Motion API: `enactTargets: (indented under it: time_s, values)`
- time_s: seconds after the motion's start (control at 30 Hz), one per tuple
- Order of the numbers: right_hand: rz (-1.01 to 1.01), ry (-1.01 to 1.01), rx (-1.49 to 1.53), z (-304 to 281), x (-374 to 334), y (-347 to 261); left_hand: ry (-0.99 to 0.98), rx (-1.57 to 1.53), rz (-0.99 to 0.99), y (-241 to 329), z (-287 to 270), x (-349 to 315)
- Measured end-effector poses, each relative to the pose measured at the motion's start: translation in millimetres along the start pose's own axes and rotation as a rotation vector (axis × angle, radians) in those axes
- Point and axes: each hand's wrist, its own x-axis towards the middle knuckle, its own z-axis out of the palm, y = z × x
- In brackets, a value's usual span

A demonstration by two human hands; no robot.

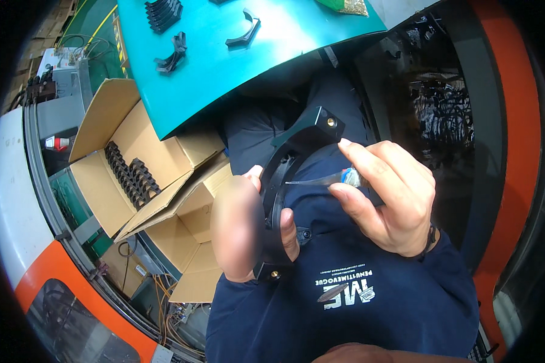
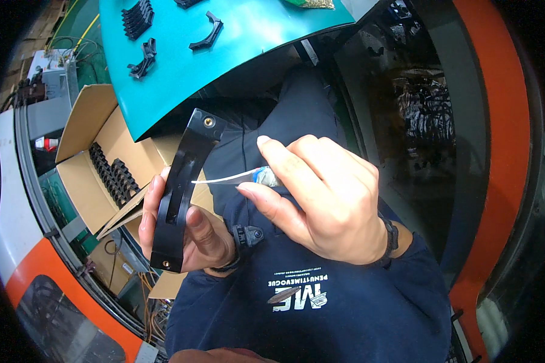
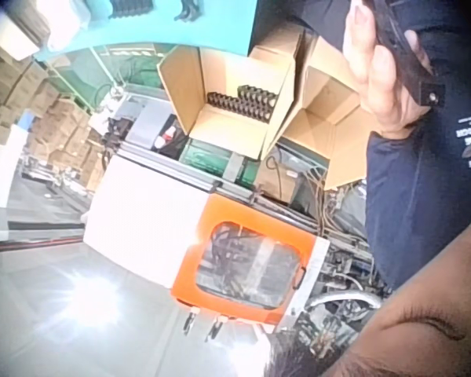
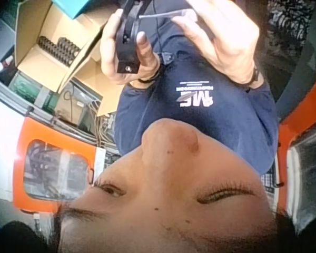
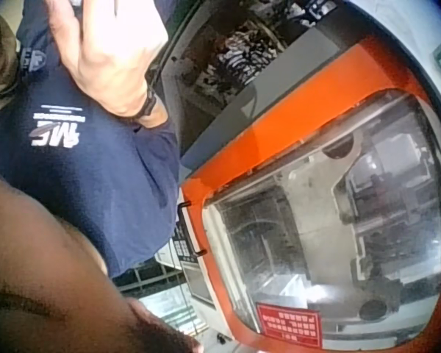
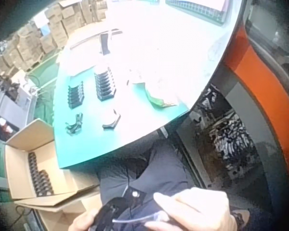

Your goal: Deburring and inspecting plastic molded parts at a manufacturing station.

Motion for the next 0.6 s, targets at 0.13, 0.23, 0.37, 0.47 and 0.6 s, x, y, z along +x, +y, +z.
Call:
enactTargets:
  time_s: [0.13, 0.23, 0.37, 0.47, 0.6]
  values:
    - [-0.002, 0.001, 0.0, 0.3, -0.2, 0.4, 0.015, 0.002, 0.014, -1.6, 0.5, -0.3]
    - [0.0, -0.008, 0.007, -0.4, -0.4, 0.1, 0.006, 0.024, 0.014, -1.2, 0.5, 1.6]
    - [0.006, 0.0, 0.003, 1.0, 0.1, 1.2, 0.02, 0.029, 0.017, -2.5, 1.8, 1.7]
    - [0.009, -0.01, 0.015, 0.3, 0.0, 1.6, 0.035, 0.031, 0.024, -3.4, 3.6, 2.5]
    - [0.011, -0.002, 0.012, 1.6, -0.4, 2.6, 0.051, 0.027, 0.017, -2.3, 4.2, 2.4]
